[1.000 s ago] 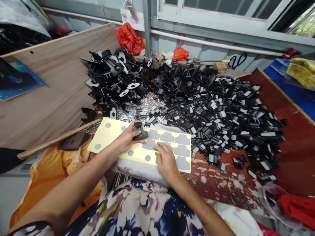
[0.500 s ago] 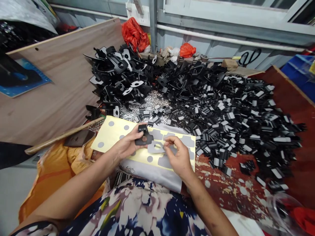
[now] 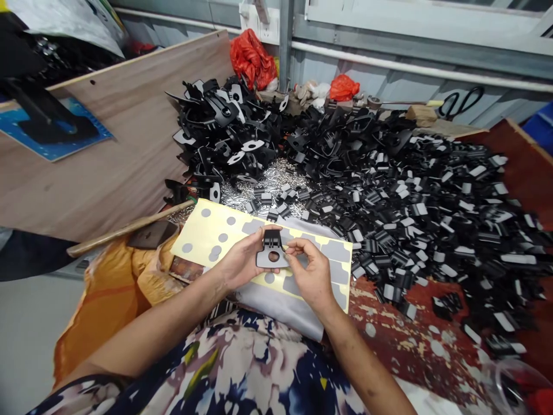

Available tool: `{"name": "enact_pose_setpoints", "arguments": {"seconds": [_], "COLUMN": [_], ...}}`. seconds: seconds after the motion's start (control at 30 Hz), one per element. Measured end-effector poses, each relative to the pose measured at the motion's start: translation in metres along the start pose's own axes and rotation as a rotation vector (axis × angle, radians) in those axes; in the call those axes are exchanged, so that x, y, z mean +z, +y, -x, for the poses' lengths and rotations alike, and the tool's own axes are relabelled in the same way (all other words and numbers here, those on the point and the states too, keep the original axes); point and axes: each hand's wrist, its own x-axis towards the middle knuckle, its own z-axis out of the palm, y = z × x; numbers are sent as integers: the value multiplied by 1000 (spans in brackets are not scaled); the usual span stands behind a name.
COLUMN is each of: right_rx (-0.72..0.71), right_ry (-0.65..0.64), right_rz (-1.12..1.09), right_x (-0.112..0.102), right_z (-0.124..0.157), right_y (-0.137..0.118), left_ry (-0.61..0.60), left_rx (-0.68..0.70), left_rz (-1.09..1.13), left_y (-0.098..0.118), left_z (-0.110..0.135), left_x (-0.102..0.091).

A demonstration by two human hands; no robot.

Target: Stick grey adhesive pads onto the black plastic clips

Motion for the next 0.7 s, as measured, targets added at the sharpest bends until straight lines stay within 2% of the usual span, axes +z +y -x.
{"name": "enact_pose_setpoints", "arguments": {"seconds": [0.57,0.7], "right_rx": [-1,-36], "right_ry": [11,5], "right_rz": [13,75], "right_x": [8,8], "right_z": [3,3], "right_y": [-2,-4], "left_ry": [38,36], "left_rx": [4,3], "left_rz": [17,0], "left_y": [-2,-1], "left_z": [2,4], "left_x": [-2,-2]}}
